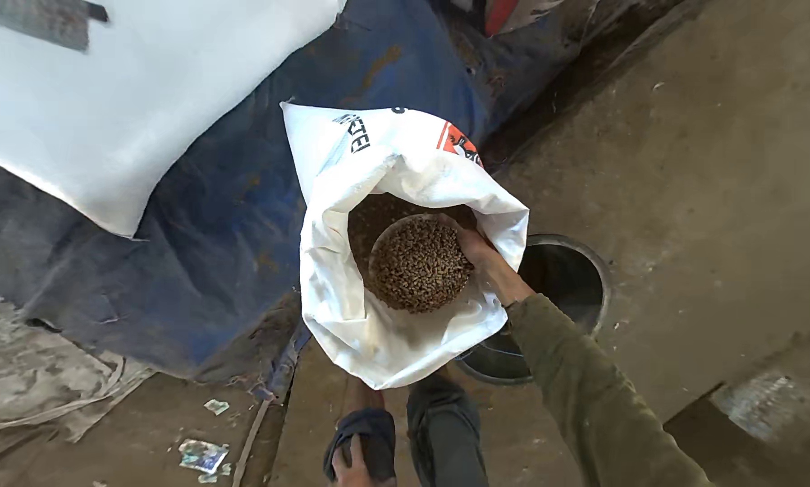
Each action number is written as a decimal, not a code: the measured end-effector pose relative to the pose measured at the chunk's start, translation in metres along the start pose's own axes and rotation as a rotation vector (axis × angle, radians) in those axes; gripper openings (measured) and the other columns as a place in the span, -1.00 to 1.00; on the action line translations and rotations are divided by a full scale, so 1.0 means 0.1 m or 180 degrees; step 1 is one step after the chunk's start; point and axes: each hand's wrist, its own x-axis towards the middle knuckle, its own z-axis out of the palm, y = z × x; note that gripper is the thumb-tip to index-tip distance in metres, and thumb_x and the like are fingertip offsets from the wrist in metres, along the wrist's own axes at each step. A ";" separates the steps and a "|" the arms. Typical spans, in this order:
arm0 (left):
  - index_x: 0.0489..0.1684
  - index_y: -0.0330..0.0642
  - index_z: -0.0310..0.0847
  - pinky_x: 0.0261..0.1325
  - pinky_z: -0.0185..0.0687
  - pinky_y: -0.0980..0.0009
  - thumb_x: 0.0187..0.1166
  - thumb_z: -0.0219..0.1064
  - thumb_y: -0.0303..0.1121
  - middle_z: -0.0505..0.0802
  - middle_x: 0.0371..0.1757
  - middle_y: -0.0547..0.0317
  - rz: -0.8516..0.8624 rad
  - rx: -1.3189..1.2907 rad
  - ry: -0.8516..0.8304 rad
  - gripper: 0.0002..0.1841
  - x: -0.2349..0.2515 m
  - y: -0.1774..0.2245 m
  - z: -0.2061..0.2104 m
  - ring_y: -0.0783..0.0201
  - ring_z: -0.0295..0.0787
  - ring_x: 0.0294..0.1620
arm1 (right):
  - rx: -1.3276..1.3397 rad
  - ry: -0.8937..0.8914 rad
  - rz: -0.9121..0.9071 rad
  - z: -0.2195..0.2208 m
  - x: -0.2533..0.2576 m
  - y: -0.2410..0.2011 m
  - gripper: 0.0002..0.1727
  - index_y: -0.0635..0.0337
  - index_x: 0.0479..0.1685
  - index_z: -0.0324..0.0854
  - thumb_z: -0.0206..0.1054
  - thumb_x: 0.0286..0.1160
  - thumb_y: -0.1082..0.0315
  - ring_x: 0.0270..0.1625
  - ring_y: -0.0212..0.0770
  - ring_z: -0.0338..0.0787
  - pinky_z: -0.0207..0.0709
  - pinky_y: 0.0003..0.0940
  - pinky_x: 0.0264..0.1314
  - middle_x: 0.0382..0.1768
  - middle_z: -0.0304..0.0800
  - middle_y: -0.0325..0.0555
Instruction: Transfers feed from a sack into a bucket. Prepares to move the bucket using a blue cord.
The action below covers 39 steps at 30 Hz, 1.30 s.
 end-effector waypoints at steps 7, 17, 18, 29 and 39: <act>0.80 0.29 0.23 0.33 0.44 -0.43 0.00 0.68 0.24 0.30 0.75 -0.34 -0.0173 0.0760 0.0359 0.13 0.34 -0.09 0.09 -0.52 0.31 0.61 | 0.1117 -0.0099 0.0290 -0.33 -0.64 -0.01 -0.32 0.14 0.27 0.62 -0.16 0.83 -0.24 -0.12 -0.21 0.83 0.75 -0.19 -0.03 -0.11 0.83 -0.04; 0.81 0.09 0.22 0.49 0.46 -0.21 0.12 0.61 0.34 0.25 0.77 -0.37 0.0040 0.1270 0.0104 0.13 0.41 -0.23 -0.18 -0.43 0.36 0.61 | 0.1855 0.1316 0.0284 -1.39 -2.51 0.46 -0.43 0.12 0.02 0.70 -0.20 0.88 -0.02 -0.20 -0.30 0.89 0.83 -0.25 -0.12 -0.25 0.89 -0.18; 0.78 0.08 0.27 0.48 0.45 -0.23 0.06 0.64 0.34 0.27 0.76 -0.39 0.0111 0.1227 0.0237 0.13 0.46 -0.29 -0.12 -0.44 0.38 0.59 | 0.1588 0.1585 0.0336 -1.50 -2.68 0.55 -0.44 0.13 0.02 0.70 -0.18 0.87 -0.03 -0.21 -0.32 0.88 0.83 -0.26 -0.13 -0.25 0.89 -0.20; 0.75 0.21 0.32 0.47 0.43 -0.29 -0.10 0.66 0.41 0.29 0.75 -0.38 0.0278 0.0976 0.0426 0.17 0.75 -0.67 0.16 -0.45 0.37 0.59 | -0.1998 0.2803 0.0897 -1.09 -3.07 1.38 -0.30 0.42 0.80 0.04 0.17 0.70 0.42 0.57 0.40 0.54 0.43 0.17 0.62 0.59 0.39 0.50; 0.80 -0.42 0.03 0.46 0.54 -0.17 0.68 0.02 0.18 0.53 0.52 -0.55 0.1572 -0.1570 0.1691 -0.11 0.31 -0.45 -0.45 -0.33 0.62 0.43 | -0.2720 0.3787 -0.1755 -0.36 -3.11 1.24 -0.43 0.41 0.47 0.32 0.19 0.46 0.33 0.51 0.28 0.52 0.15 0.08 0.74 0.32 0.58 0.45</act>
